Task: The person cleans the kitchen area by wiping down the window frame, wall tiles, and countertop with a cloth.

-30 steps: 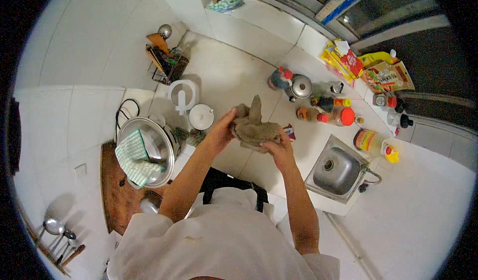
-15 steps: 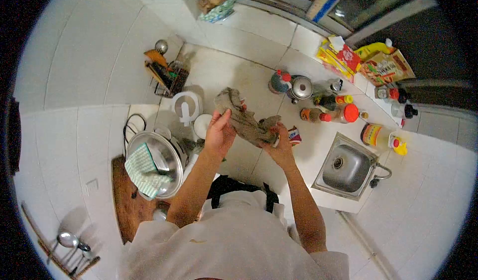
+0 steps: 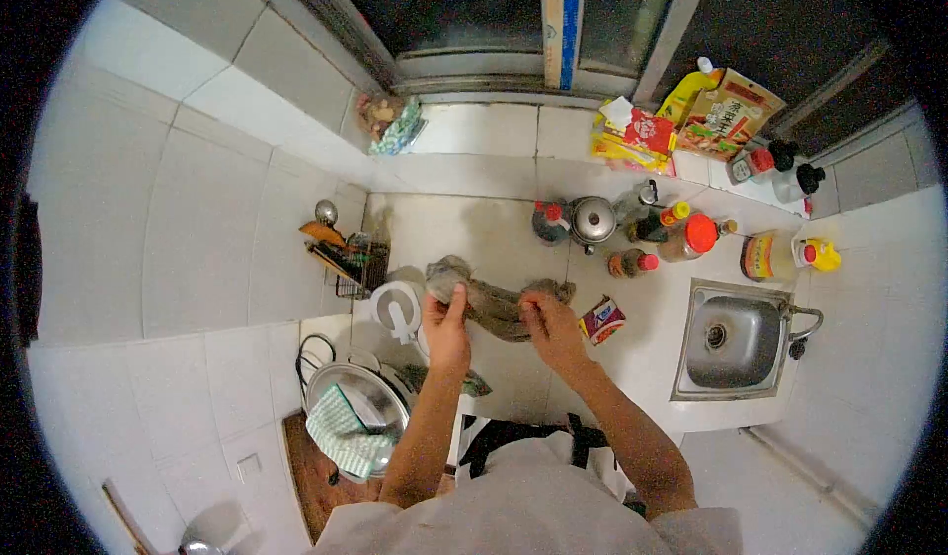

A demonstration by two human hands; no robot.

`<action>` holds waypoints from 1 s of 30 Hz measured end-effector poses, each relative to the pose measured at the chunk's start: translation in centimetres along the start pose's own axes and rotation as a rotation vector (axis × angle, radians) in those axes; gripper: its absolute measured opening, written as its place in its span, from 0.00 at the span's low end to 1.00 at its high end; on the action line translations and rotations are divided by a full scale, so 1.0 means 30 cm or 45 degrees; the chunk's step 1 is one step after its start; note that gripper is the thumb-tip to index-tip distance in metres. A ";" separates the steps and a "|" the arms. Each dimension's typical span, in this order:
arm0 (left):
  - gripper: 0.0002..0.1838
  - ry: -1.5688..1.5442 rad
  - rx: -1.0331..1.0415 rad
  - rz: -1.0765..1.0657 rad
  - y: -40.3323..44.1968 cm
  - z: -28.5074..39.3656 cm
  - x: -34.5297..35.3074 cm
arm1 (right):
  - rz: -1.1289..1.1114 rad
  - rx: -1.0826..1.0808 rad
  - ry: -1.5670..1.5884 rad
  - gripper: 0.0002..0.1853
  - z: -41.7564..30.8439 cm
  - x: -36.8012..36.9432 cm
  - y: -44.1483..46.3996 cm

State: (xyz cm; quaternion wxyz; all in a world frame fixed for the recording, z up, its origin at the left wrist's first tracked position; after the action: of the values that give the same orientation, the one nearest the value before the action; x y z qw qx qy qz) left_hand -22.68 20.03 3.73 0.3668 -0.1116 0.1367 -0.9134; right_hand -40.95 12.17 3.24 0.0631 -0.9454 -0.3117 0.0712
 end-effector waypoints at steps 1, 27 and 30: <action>0.12 -0.036 0.002 0.003 0.009 0.002 -0.010 | -0.032 -0.110 0.033 0.13 -0.035 0.010 0.014; 0.12 -0.509 -0.464 0.061 -0.144 -0.038 -0.027 | -0.044 0.070 -0.337 0.12 0.079 0.179 -0.053; 0.12 -0.263 -0.302 0.033 -0.130 -0.014 -0.069 | 0.037 0.101 -0.061 0.13 0.144 0.162 -0.066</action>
State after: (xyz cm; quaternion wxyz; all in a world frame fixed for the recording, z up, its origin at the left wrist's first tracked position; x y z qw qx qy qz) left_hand -23.85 24.27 4.41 0.3749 -0.2457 0.2068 -0.8697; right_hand -38.99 16.98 -1.13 0.0919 -0.9446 -0.2964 0.1072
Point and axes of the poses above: each hand's wrist, its own y-axis towards the middle knuckle, its own x-axis out of the palm, z = x × y, the point moved 5 cm from there along y, towards the middle knuckle, and after that the axes turned 14 degrees about y, right-handed, at the moved point
